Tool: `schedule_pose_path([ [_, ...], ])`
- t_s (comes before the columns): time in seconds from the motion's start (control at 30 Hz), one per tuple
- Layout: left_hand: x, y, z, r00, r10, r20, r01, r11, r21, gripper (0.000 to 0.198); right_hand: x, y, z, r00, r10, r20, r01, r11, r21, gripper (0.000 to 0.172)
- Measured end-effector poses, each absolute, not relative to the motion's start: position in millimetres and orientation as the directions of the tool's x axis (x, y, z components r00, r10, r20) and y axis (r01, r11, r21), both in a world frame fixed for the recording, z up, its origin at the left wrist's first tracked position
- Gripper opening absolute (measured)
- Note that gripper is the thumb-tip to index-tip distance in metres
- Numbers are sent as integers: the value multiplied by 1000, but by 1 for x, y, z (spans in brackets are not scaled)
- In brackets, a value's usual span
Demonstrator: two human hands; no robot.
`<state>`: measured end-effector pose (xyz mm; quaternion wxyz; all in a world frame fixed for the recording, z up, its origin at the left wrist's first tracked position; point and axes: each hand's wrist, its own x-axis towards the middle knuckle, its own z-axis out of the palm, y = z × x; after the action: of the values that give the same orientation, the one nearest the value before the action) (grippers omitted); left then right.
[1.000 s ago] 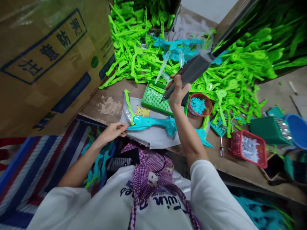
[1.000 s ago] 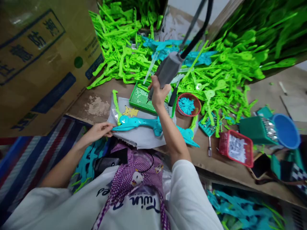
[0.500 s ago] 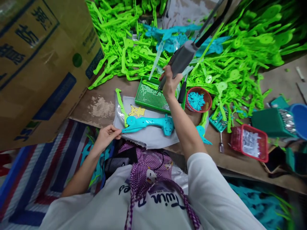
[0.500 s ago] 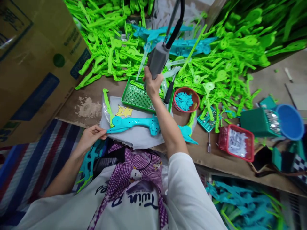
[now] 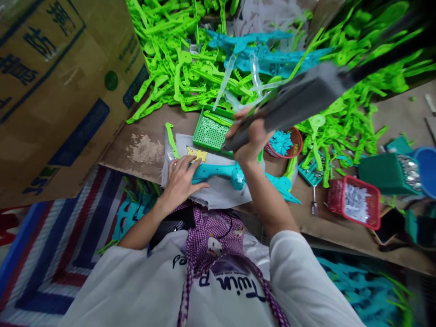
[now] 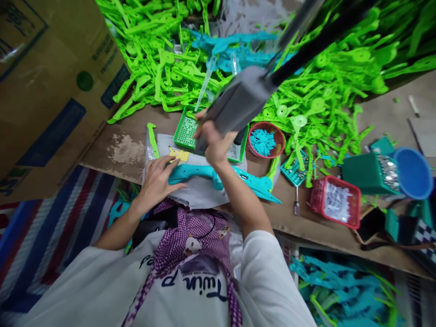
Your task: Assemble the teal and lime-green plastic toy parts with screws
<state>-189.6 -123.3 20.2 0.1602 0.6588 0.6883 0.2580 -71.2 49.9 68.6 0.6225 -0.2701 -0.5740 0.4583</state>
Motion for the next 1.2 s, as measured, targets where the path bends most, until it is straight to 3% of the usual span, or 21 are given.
schedule_pose_path([
  [0.13,-187,-103,5,-14,1000,28,835,-4,550,47,-66,2,51,-337,871,357,-309,255,-916,54],
  [0.37,-186,-103,5,-47,999,9,826,34,563,41,-75,-2,34,-404,892,202,-236,112,-965,54],
  [0.53,-184,-104,-3,-70,996,63,836,25,549,36,-76,-4,26,-528,828,190,-138,137,-981,46],
  [0.63,-184,-105,-5,-77,994,76,840,23,543,36,-73,-8,22,-564,793,228,-158,166,-973,45],
  [0.77,-183,-105,-2,-74,993,87,834,14,551,40,-73,1,26,-459,856,239,-185,171,-968,47],
  [0.93,-182,-105,0,-71,994,87,828,10,561,47,-104,61,43,-113,919,377,-94,368,-925,56],
  [1.03,-182,-105,2,-80,993,92,836,16,549,48,-130,100,39,-137,913,384,-29,384,-923,55],
  [1.2,-182,-105,4,-67,994,83,837,11,547,47,-145,119,16,-144,917,372,-72,366,-928,56],
])
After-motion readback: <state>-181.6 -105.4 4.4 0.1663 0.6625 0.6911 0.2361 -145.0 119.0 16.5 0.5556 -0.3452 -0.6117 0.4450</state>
